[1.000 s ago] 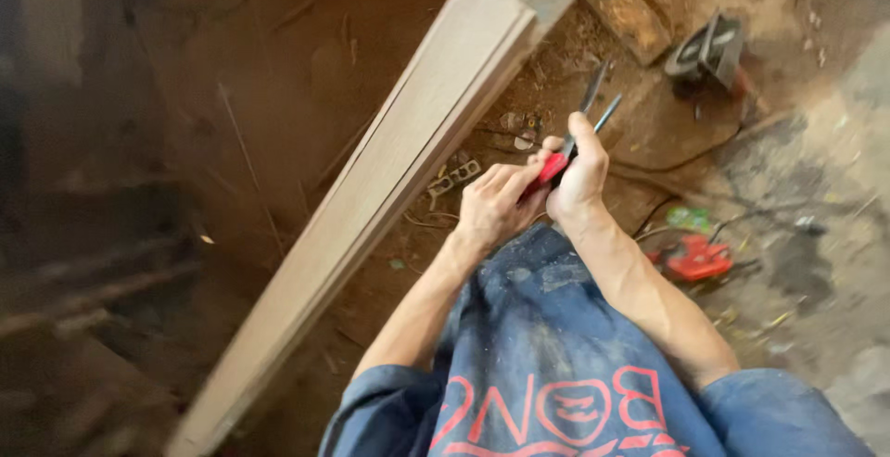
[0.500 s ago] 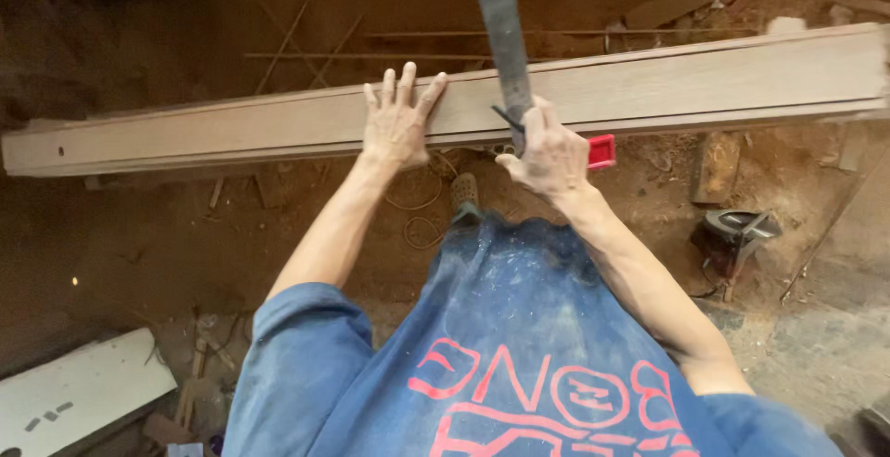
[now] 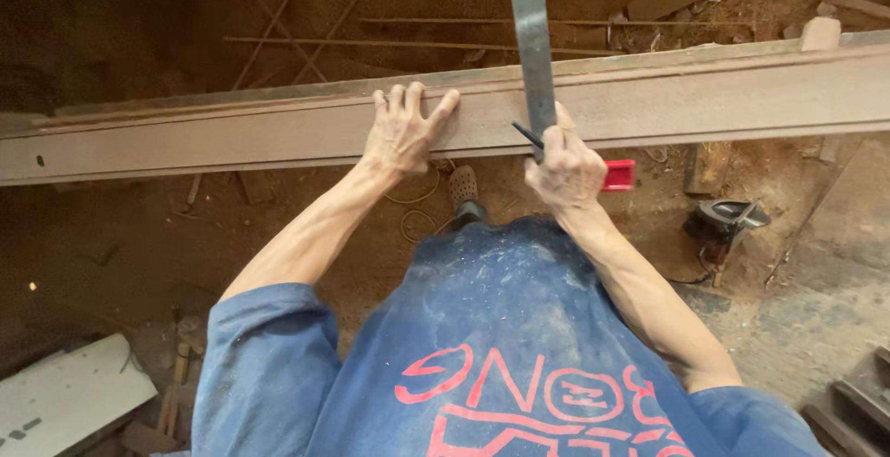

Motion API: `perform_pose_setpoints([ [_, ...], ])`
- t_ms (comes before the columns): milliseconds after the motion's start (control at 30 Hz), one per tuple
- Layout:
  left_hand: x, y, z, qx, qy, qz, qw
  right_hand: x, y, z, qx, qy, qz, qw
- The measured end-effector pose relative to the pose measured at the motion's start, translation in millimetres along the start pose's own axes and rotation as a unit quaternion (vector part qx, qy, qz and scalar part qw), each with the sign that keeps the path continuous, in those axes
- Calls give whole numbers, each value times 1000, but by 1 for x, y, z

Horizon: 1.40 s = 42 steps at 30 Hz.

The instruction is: The person measures and marks a long wooden plank with a square and pencil, then uses a circular saw to cut the plank. The person handles the plank multiple times, repositioning it for cutting and marking.

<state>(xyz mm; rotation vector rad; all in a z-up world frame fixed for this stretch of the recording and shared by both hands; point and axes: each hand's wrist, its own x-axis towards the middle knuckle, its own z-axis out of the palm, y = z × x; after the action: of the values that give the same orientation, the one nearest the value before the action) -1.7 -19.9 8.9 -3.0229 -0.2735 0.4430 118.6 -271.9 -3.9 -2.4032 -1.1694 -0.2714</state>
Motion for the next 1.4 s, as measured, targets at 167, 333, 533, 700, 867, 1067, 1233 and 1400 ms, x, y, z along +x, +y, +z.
perform_pose_setpoints([
  [167,0,43,-26,-39,-38,37,998,-17,24,-42,-8,-32,-9,999],
  [333,26,48,-64,-154,-178,74,969,-7,35,-80,-39,-67,-34,996],
  [533,56,2,-71,-192,-116,122,967,47,38,-79,-44,-42,-19,998],
  [700,23,7,-36,-88,219,14,972,74,47,-76,-2,-56,-10,998],
  [867,17,-3,-29,-83,242,-31,966,75,41,-81,13,-36,-12,999],
  [1067,38,-26,-51,-160,-40,-62,984,93,61,-77,-11,-173,19,985],
  [1233,44,-23,-50,-240,61,-18,969,90,65,-47,13,-150,73,986],
  [1400,30,-22,-34,-135,76,76,985,74,63,-30,40,-45,58,996],
])
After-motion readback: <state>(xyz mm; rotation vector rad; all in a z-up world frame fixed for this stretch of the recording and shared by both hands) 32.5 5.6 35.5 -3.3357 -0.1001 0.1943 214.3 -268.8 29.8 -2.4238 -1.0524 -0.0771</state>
